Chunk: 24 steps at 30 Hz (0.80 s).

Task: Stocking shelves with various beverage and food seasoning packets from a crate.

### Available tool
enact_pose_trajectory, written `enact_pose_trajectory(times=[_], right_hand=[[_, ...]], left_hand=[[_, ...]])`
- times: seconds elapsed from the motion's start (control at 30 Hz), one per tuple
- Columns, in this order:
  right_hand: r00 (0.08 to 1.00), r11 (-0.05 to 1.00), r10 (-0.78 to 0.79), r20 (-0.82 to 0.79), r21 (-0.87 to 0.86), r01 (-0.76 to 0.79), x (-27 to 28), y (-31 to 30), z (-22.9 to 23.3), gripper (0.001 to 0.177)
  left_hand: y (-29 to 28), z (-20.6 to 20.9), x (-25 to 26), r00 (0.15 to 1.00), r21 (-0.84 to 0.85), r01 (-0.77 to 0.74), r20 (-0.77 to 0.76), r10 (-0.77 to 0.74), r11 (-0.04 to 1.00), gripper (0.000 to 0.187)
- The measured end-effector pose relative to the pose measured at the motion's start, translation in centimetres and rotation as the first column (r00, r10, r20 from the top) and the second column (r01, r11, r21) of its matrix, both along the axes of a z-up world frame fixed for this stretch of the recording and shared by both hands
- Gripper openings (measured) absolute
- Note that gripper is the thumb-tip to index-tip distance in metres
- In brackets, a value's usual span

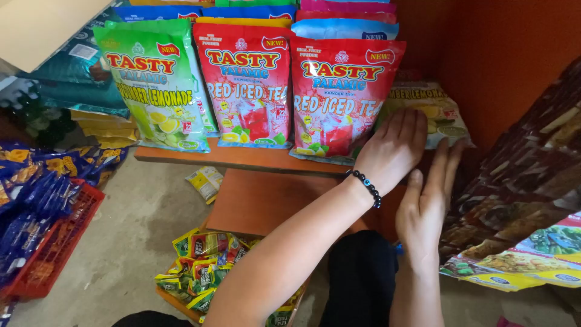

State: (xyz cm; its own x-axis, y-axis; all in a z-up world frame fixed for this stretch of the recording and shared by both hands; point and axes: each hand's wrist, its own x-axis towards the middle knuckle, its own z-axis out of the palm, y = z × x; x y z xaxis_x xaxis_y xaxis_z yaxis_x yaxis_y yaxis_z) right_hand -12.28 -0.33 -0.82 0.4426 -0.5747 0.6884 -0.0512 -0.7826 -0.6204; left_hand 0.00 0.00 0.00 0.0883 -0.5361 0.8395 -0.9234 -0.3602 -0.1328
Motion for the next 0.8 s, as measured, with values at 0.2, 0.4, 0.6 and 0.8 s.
enact_pose_trajectory(times=[0.2, 0.4, 0.6, 0.8], right_hand=[[0.999, 1.000, 0.008, -0.034, -0.018, -0.008, 2.0, -4.3, -3.2, 0.059], [1.000, 0.996, 0.010, -0.012, 0.083, -0.009, 3.3, -5.0, -2.3, 0.060], [0.999, 0.994, 0.012, 0.045, 0.111, -0.017, 4.3, -5.8, -2.2, 0.062], [0.984, 0.970, 0.044, 0.170, 0.229, -0.083, 5.0, -7.1, -3.7, 0.057]], left_hand=[[-3.2, -2.1, 1.8, 0.998, 0.023, -0.041, 0.049, 0.040, 0.999, 0.052], [-5.5, -1.5, 3.0, 0.998, 0.064, -0.068, -0.005, 0.069, 0.996, 0.047], [-7.9, -3.1, 3.7, 0.983, 0.065, -0.166, -0.064, 0.171, 0.984, 0.048], [-8.8, -1.8, 2.6, 0.947, 0.228, -0.268, -0.115, 0.299, 0.936, 0.063]])
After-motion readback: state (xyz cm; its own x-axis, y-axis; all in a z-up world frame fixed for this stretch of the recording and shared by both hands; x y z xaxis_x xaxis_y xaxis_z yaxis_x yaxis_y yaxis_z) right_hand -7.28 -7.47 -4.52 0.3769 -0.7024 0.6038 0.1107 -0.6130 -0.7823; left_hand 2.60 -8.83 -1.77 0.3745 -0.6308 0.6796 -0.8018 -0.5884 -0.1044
